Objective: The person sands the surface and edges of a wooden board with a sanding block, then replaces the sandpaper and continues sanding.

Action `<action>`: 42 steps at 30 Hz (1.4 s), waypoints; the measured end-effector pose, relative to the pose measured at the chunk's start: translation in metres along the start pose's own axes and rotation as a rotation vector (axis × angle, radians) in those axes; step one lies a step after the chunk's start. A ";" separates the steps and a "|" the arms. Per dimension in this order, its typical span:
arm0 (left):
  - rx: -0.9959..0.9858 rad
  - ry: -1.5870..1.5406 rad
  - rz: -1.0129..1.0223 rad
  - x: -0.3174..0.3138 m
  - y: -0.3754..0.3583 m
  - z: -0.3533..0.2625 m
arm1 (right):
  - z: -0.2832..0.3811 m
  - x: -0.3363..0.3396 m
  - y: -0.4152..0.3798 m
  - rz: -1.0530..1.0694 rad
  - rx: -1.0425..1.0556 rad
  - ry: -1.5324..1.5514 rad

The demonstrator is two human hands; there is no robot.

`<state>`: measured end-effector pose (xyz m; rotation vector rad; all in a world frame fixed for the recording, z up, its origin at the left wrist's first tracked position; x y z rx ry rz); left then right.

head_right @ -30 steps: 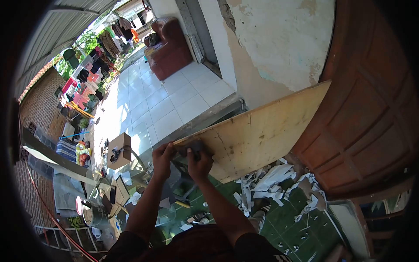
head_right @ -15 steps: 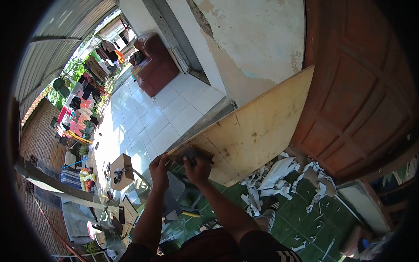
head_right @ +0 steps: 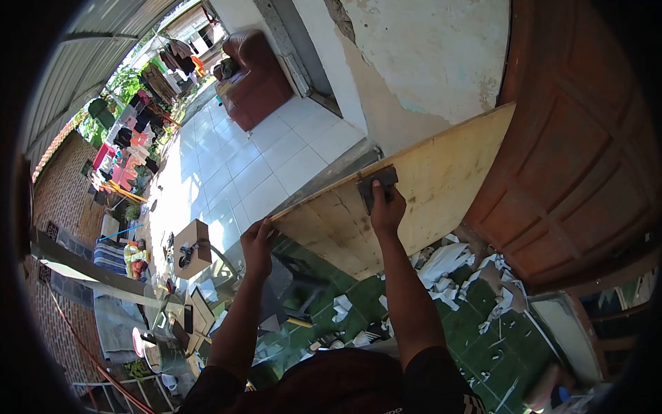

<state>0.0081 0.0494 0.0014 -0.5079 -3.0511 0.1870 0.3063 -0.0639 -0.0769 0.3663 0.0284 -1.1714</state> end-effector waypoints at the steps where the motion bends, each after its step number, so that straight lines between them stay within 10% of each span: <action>1: 0.008 -0.002 -0.002 0.001 0.003 0.003 | 0.003 0.000 0.000 0.001 -0.011 -0.002; 14: 0.005 -0.017 -0.002 0.000 0.008 -0.003 | -0.012 0.010 0.022 -0.026 0.065 -0.086; 19: 0.020 -0.010 -0.010 -0.002 -0.001 -0.004 | -0.023 0.072 0.098 -0.239 -0.256 0.312; 26: 0.003 -0.030 -0.053 -0.005 -0.005 -0.007 | -0.002 -0.099 -0.130 -0.002 0.110 -0.051; 35: -0.027 0.030 -0.026 0.000 -0.004 -0.003 | -0.016 0.063 0.087 -0.393 -0.306 0.320; 42: -0.064 0.060 0.013 0.001 -0.001 -0.008 | -0.026 -0.096 -0.130 -0.112 -0.192 0.026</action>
Point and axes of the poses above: each hand's wrist, its own y-axis towards the middle knuckle, its own x-axis out of the back of the hand, z = x × y, the point moved 2 cm from there along y, towards the middle knuckle, and after that the axes turned 8 degrees about x, right-handed, at the moved point
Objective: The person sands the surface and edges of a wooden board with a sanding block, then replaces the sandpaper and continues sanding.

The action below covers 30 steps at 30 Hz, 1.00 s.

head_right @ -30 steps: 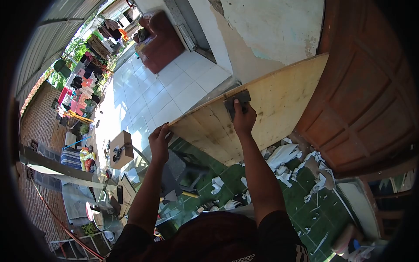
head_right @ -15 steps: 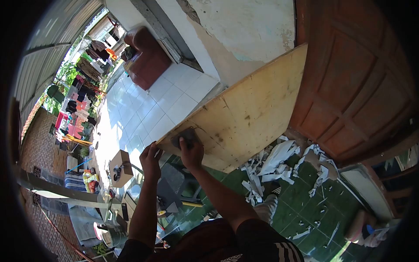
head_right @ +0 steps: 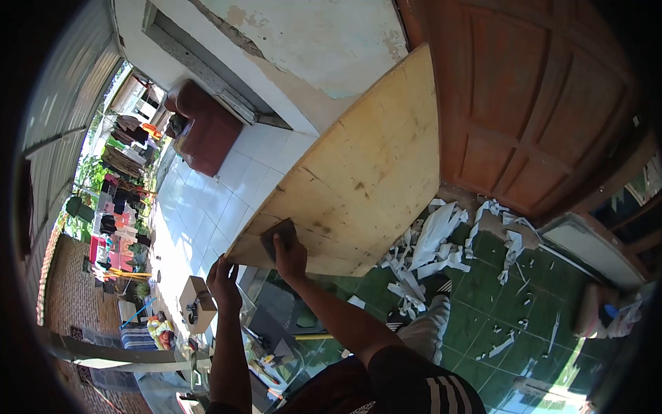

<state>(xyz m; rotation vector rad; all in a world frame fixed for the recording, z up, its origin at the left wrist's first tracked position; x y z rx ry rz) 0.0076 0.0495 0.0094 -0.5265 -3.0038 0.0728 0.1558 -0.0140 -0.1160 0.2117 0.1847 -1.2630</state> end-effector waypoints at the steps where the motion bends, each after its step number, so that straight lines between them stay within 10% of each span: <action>1: -0.001 0.020 0.013 -0.002 -0.004 -0.005 | 0.000 0.007 0.006 -0.032 -0.001 -0.007; 8: 0.016 0.004 -0.006 0.001 -0.015 0.001 | 0.018 0.161 0.245 -0.272 -0.461 0.514; 12: 0.012 -0.002 -0.025 0.000 -0.012 0.004 | 0.002 0.095 0.141 -0.307 -0.162 0.138; 15: 0.001 -0.015 -0.010 -0.009 -0.013 -0.002 | -0.073 0.019 -0.021 0.092 -0.478 0.216; 16: 0.002 -0.014 -0.019 -0.007 -0.009 0.001 | -0.087 0.011 -0.053 0.204 -0.352 -0.220; 24: -0.174 0.078 -0.312 -0.041 -0.041 0.080 | -0.025 0.121 0.015 0.196 -0.280 -0.091; 30: -0.372 0.573 0.206 -0.143 -0.116 0.092 | 0.025 0.145 0.038 0.037 -0.311 0.153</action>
Point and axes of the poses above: each hand's wrist, its own y-axis towards the middle knuckle, its own x-axis out of the back of the hand, z = x × y, the point moved 2 cm from there along y, towards the middle knuckle, and after that the axes turned 8 degrees about x, right-handed, at the moved point
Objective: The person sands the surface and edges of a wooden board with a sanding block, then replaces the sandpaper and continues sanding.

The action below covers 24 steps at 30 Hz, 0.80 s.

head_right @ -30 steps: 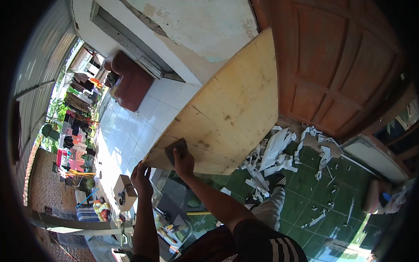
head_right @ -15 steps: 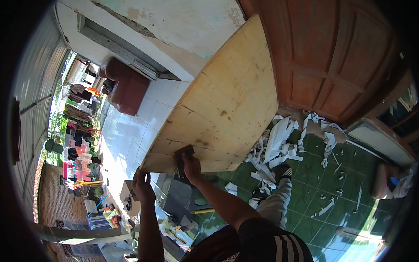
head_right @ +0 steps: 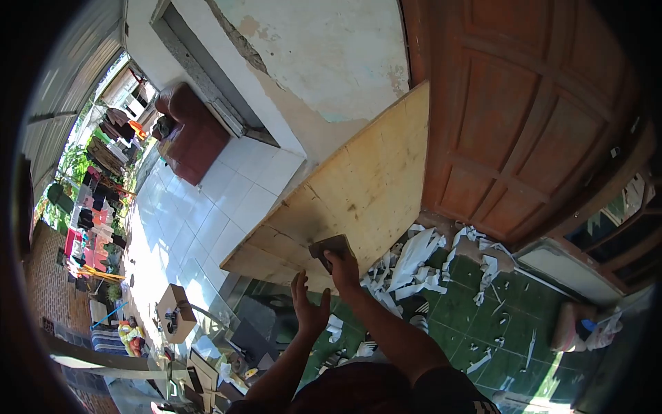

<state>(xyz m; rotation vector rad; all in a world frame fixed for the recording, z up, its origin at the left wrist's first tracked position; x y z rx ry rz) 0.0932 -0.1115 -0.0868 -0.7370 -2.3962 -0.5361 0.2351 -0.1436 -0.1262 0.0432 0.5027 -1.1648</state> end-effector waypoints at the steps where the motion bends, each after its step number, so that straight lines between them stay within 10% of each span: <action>1: -0.068 0.058 0.008 -0.006 0.005 -0.018 | 0.006 0.005 -0.005 0.070 -0.035 -0.073; 11: -0.082 0.059 0.134 -0.055 0.026 -0.047 | 0.034 0.043 -0.003 0.120 -0.174 -0.350; 24: -0.138 -0.013 -0.383 -0.131 0.053 -0.080 | 0.113 0.086 0.064 0.532 -0.352 -0.277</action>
Point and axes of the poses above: each hand's wrist, its own y-axis towards the middle knuckle, its own x-axis out of the back of the hand, z = x × y, the point moved 2 cm from there along y, towards the middle knuckle, and after that the axes turned 8 degrees about x, right-handed, at the moved point
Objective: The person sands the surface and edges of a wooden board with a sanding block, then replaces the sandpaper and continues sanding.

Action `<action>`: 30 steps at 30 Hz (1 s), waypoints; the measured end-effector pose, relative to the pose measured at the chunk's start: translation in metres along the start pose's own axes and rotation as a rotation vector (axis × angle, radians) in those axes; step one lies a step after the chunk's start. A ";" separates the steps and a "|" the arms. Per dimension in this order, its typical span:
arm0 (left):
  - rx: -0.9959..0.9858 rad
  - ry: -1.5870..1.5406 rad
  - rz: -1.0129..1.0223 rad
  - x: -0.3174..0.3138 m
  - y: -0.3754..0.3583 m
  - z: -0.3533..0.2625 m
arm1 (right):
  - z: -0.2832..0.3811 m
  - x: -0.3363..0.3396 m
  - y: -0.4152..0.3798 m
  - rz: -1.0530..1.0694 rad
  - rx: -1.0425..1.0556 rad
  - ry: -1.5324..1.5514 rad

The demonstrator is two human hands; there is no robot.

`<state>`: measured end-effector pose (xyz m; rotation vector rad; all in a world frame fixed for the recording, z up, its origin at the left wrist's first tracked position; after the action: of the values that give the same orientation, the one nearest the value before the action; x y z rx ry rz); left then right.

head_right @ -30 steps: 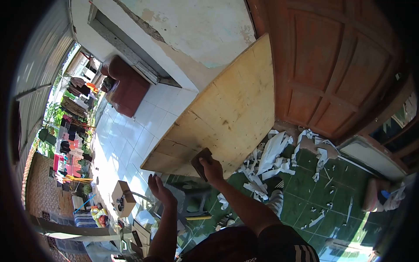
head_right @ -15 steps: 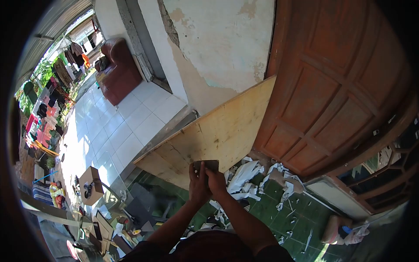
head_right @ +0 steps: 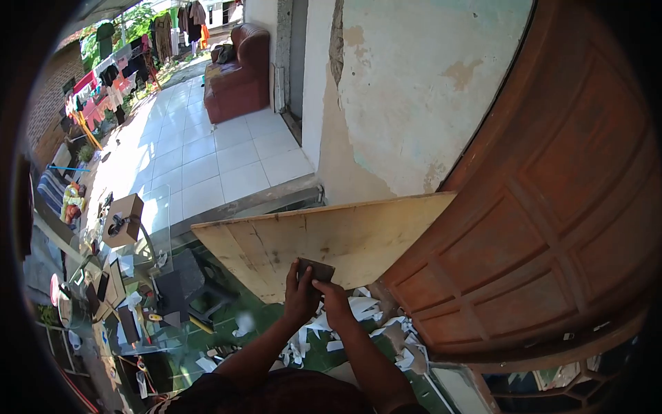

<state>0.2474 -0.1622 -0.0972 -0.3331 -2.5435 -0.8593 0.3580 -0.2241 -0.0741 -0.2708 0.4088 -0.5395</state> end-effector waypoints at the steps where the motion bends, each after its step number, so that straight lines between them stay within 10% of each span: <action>1: 0.022 -0.006 -0.039 -0.009 0.002 -0.001 | 0.002 0.018 0.003 0.063 0.036 -0.031; 14: 0.116 0.141 -0.289 -0.101 0.005 -0.050 | 0.259 0.135 0.131 -0.180 1.485 -1.289; 17: 0.115 0.160 -0.363 -0.125 0.024 -0.055 | 0.234 0.156 0.166 -0.012 1.160 -1.513; 30: -0.058 0.203 -0.514 -0.253 0.071 0.002 | 0.226 0.156 0.163 -0.073 1.309 -1.477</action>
<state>0.4944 -0.1272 -0.1811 0.3930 -2.4441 -1.0837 0.6516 -0.1427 0.0212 0.6069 -1.3855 -0.4493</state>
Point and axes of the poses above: each hand's wrist, its own y-axis towards the middle knuckle, its own x-axis out of the back of the hand, z = x × y, the point moved 2 cm from there along y, towards the middle knuckle, and after that the axes turned 8 degrees about x, right-handed, at the moved point
